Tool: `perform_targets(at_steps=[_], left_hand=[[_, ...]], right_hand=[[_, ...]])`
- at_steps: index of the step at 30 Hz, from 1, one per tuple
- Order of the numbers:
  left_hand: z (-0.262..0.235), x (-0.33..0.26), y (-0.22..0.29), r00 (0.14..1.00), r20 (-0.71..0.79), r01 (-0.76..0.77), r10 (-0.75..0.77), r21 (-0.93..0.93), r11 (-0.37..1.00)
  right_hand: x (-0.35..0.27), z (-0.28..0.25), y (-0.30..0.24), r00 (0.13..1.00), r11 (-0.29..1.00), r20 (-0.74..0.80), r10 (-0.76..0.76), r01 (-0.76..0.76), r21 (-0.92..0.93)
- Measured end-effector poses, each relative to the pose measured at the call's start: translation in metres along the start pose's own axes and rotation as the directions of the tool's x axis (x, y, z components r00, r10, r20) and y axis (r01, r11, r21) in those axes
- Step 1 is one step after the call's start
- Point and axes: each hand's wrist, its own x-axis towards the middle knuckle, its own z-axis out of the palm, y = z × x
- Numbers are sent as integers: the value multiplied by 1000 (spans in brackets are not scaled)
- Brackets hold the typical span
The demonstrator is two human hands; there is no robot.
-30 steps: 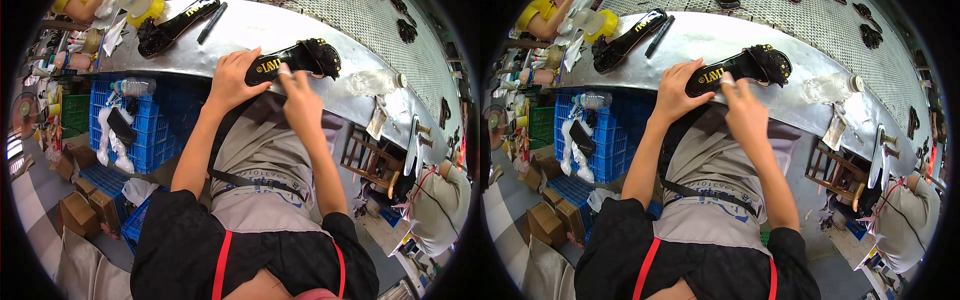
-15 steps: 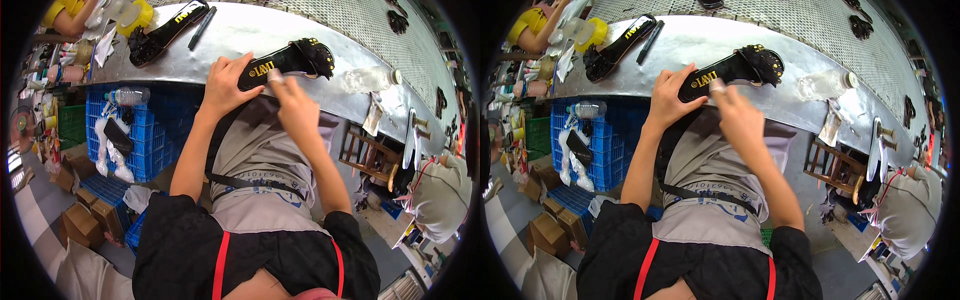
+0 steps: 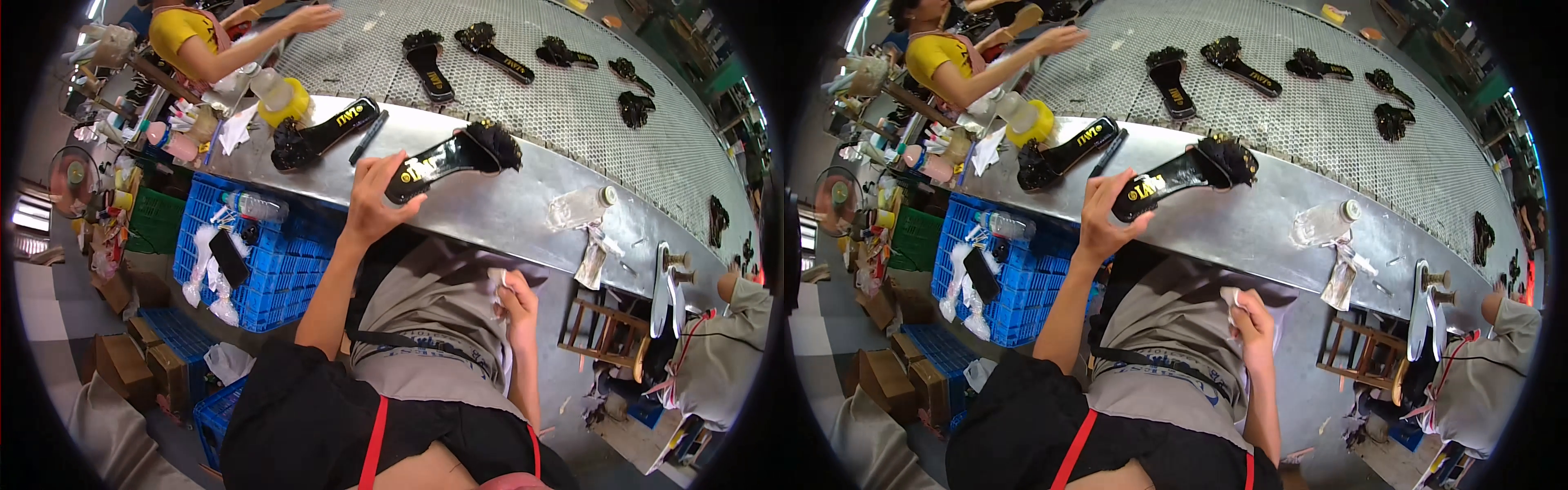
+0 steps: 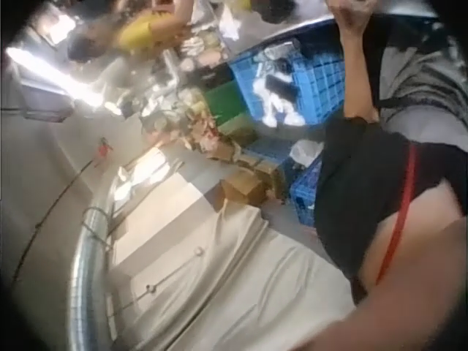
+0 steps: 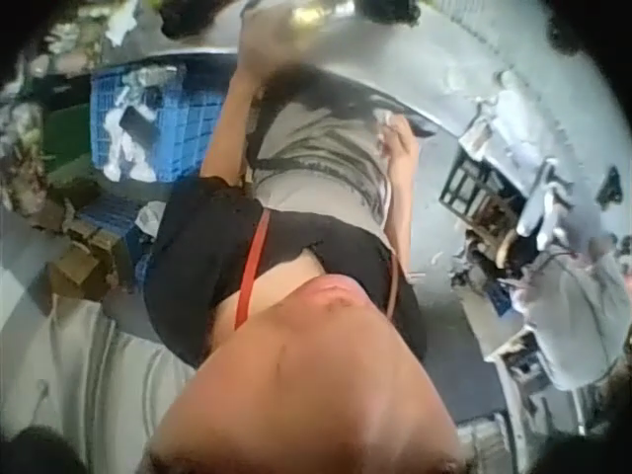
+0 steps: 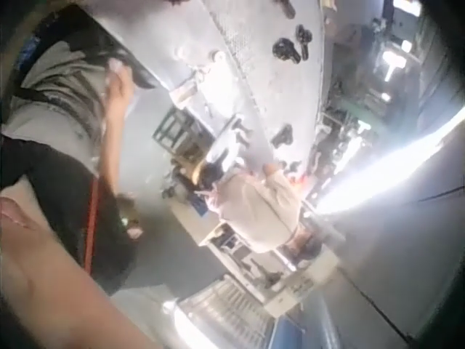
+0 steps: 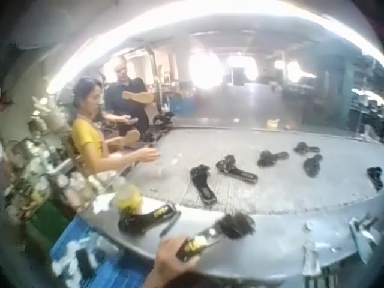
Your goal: Polishing and cleaning finished shoes at a manufacturing line.
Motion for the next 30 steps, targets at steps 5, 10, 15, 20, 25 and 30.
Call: perform_targets(at_steps=[5, 10, 15, 20, 25, 30], left_hand=[[27, 79, -28, 992, 105, -51, 73, -204, 978], [103, 112, -31, 995, 78, 53, -60, 91, 994], [98, 28, 5, 942, 334, -80, 35, 121, 989], [72, -29, 29, 928, 371, -62, -42, 263, 963], [74, -29, 35, 955, 293, -61, -48, 350, 935], [76, -27, 36, 955, 291, -48, -63, 360, 932]], right_hand=[[-22, -8, 1, 995, 834, 44, 90, -99, 542], [-21, -4, -14, 999, 874, 42, -16, -6, 486], [-6, -35, -44, 955, 967, -276, -113, 169, 190], [45, -82, -83, 627, 794, -524, -577, 279, -540], [93, -86, -89, 521, 529, -398, -755, 126, -839], [109, -85, -73, 547, 485, -379, -746, 57, -872]])
